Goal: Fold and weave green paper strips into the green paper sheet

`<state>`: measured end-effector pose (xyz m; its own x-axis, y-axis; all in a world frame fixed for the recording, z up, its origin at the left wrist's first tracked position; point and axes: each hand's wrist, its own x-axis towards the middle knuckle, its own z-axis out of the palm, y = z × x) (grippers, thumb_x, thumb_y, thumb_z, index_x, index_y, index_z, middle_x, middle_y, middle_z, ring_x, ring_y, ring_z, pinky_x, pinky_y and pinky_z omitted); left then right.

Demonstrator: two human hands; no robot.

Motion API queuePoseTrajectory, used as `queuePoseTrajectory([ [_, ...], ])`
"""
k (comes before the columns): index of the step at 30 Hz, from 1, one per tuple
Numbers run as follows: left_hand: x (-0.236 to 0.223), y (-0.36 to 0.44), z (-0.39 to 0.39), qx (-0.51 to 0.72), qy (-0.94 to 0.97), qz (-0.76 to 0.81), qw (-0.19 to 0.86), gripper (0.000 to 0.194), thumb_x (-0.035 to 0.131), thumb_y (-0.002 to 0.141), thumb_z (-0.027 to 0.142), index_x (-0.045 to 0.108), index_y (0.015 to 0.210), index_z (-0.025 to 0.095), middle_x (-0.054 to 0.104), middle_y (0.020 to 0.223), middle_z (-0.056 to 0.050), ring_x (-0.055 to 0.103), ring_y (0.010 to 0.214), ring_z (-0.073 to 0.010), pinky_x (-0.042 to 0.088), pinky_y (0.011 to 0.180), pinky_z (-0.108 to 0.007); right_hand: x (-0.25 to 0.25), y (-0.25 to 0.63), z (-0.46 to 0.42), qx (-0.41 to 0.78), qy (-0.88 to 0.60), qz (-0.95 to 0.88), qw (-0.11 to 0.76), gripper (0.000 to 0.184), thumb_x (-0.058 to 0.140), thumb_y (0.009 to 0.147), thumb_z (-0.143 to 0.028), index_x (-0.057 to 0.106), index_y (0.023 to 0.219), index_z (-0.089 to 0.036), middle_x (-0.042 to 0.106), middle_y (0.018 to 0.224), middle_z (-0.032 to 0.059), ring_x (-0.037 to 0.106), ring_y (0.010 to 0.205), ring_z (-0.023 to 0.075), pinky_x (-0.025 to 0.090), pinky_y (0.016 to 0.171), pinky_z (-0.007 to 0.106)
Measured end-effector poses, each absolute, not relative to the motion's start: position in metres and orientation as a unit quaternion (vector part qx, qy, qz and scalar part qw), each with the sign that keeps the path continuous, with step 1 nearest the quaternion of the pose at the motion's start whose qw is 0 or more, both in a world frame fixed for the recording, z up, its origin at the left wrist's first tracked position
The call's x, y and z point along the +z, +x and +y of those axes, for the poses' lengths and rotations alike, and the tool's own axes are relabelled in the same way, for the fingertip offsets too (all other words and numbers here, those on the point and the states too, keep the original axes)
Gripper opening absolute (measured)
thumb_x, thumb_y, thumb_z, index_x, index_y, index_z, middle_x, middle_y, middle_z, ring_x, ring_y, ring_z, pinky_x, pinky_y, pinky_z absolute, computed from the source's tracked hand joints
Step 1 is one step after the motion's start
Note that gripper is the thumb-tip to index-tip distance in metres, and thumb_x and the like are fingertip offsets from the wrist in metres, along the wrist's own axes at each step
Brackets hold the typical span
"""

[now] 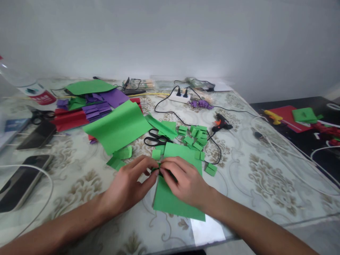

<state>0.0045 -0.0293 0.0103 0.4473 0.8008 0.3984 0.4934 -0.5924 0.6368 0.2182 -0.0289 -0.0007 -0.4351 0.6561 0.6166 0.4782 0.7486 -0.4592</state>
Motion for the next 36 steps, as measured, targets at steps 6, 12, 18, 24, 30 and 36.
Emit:
queuePoseTrajectory([
  [6,0.002,0.003,-0.027,0.336,0.83,0.394,0.208,0.015,0.063,0.098,0.009,0.065,0.106,0.022,0.072,0.105,-0.002,0.072,0.096,-0.0176,0.058,0.083,-0.03,-0.006,0.212,-0.037,0.234,-0.365,-0.791,0.432,0.011,0.06,0.101,-0.014,0.07,0.106,-0.016,0.075,0.111,0.0136,0.074,0.106,0.0231,0.061,0.096,0.036],
  [12,0.003,-0.003,-0.021,0.321,0.848,0.381,0.178,0.014,0.064,0.101,0.011,0.068,0.107,0.023,0.072,0.11,-0.003,0.073,0.098,-0.0189,0.058,0.086,-0.031,0.008,0.216,-0.027,0.556,-0.44,-0.587,0.389,0.02,0.076,0.091,-0.034,0.071,0.104,-0.02,0.077,0.098,0.0061,0.073,0.089,0.0204,0.058,0.078,0.032],
  [18,0.013,-0.008,-0.014,0.338,0.852,0.352,0.187,0.013,0.066,0.101,0.013,0.074,0.1,0.024,0.069,0.107,-0.003,0.073,0.094,-0.0165,0.059,0.082,-0.027,0.012,0.221,-0.014,0.762,-0.415,-0.361,0.343,0.031,0.079,0.088,-0.046,0.08,0.108,-0.022,0.08,0.108,0.0045,0.072,0.093,0.0159,0.055,0.082,0.026],
  [24,0.016,-0.011,-0.013,0.351,0.854,0.328,0.199,0.017,0.065,0.101,0.012,0.076,0.102,0.024,0.068,0.102,-0.004,0.072,0.09,-0.0158,0.061,0.078,-0.026,0.004,0.221,-0.013,0.781,-0.371,-0.392,0.314,0.029,0.086,0.082,-0.036,0.083,0.109,-0.024,0.082,0.103,0.0034,0.075,0.093,0.0185,0.06,0.087,0.033],
  [30,0.017,-0.008,-0.014,0.347,0.847,0.339,0.216,0.016,0.067,0.1,0.01,0.072,0.107,0.024,0.067,0.103,-0.003,0.07,0.095,-0.0165,0.059,0.083,-0.027,0.002,0.221,-0.013,0.735,-0.364,-0.455,0.346,0.022,0.083,0.086,-0.031,0.082,0.107,-0.024,0.081,0.103,0.0032,0.076,0.093,0.0186,0.063,0.088,0.035],
  [36,0.023,-0.006,-0.021,0.35,0.817,0.386,0.249,0.009,0.061,0.103,0.014,0.065,0.104,0.022,0.065,0.111,-0.006,0.067,0.106,-0.0189,0.056,0.092,-0.032,0.01,0.222,-0.016,0.649,-0.38,-0.528,0.395,0.021,0.077,0.093,-0.029,0.077,0.113,-0.023,0.076,0.087,0.0006,0.075,0.084,0.0162,0.063,0.079,0.03],
])
